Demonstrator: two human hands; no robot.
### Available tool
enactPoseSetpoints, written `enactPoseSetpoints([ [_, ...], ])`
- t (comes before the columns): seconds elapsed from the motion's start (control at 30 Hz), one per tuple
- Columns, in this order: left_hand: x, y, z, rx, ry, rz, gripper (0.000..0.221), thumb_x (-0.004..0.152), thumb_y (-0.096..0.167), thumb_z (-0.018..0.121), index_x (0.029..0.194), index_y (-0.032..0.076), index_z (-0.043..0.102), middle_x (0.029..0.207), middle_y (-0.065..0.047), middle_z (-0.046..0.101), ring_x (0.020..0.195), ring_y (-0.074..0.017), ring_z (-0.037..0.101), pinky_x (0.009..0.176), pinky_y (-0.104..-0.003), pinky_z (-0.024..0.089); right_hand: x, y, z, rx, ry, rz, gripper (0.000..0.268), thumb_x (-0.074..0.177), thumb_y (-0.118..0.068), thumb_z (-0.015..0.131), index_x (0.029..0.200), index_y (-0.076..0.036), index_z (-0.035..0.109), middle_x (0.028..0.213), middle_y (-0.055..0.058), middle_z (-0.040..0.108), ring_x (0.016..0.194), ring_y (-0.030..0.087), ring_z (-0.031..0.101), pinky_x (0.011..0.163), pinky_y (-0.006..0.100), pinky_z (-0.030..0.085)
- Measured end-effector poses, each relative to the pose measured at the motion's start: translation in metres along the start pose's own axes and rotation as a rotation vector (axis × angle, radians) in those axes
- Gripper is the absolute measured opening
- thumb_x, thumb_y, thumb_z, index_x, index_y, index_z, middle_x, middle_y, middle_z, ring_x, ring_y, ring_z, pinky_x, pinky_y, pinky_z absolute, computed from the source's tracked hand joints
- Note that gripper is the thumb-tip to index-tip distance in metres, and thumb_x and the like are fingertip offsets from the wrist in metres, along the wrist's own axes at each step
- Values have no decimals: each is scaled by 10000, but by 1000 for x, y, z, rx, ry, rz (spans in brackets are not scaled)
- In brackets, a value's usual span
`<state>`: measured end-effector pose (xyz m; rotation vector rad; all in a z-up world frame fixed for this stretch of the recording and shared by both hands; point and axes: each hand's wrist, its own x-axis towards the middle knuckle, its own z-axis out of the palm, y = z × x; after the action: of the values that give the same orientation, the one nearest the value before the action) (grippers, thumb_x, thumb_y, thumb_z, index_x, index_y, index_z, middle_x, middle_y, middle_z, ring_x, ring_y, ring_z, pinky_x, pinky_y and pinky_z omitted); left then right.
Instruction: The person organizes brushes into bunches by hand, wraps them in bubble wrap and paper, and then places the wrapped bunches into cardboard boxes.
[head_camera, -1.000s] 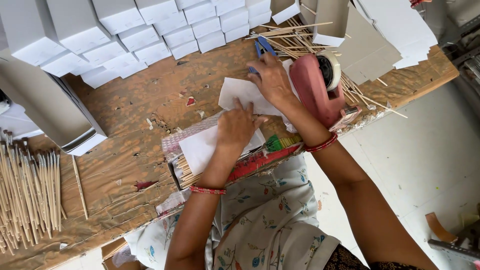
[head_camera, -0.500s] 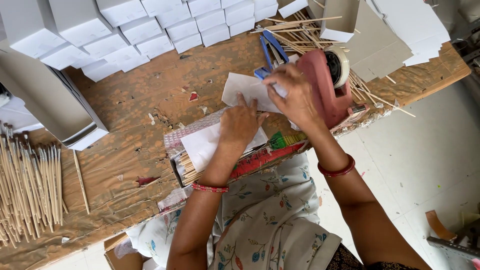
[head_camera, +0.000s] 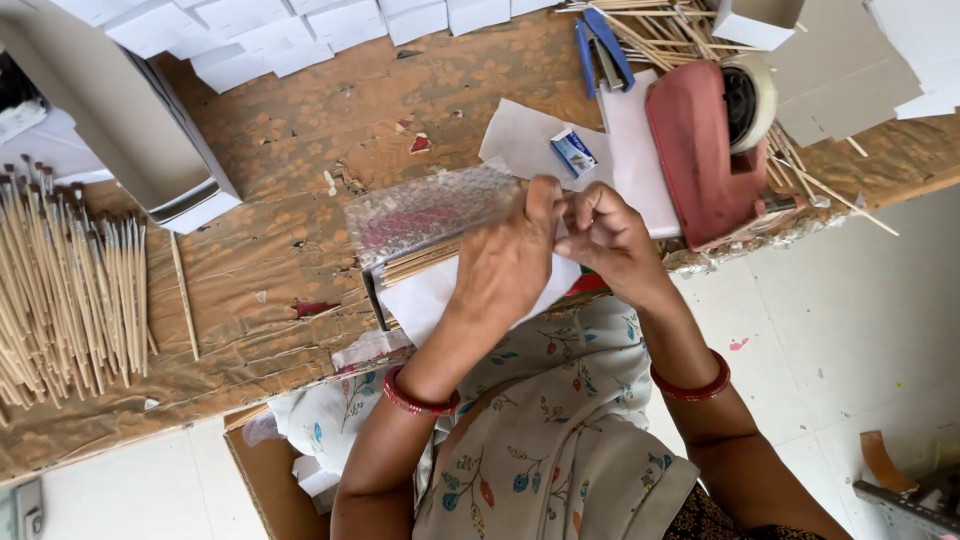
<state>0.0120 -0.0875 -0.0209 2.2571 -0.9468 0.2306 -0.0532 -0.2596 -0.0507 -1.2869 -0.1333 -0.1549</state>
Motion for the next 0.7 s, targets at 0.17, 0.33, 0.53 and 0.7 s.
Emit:
enactPoseSetpoints([
  [0.17, -53, 13, -61, -262, -274, -78, 521, 969, 341, 697, 1320, 49, 447, 667, -138, 666, 549, -299, 667, 454, -429, 491, -23, -3, -3, -257, -208, 10, 208, 920, 81, 717, 848, -61, 583, 968, 66, 702, 926, 119, 677, 841, 280, 601],
  [0.33, -77, -21, -101, -273, -667, -400, 697, 894, 349, 710, 1519, 216, 431, 751, -95, 743, 552, -278, 702, 509, -408, 523, -17, -10, 17, -606, -97, -60, 161, 906, 76, 683, 996, -35, 756, 952, 60, 719, 859, 142, 665, 718, 263, 522],
  [0.53, -82, -64, -98, -146, 1, -357, 326, 982, 173, 689, 1294, 117, 616, 1089, -103, 763, 877, -254, 775, 723, -412, 583, 2, 1, 45, -1029, 73, -193, 227, 951, -19, 760, 1166, -93, 766, 1099, 86, 672, 1003, 185, 612, 743, 348, 534],
  [0.7, -75, -63, -97, -24, -31, -344, 309, 939, 128, 711, 1243, 148, 657, 1134, -103, 721, 922, -316, 729, 754, -438, 563, -5, 11, 86, -1449, -34, -505, 377, 940, -129, 754, 1311, -166, 695, 1352, 41, 628, 1221, 273, 555, 1044, 462, 407],
])
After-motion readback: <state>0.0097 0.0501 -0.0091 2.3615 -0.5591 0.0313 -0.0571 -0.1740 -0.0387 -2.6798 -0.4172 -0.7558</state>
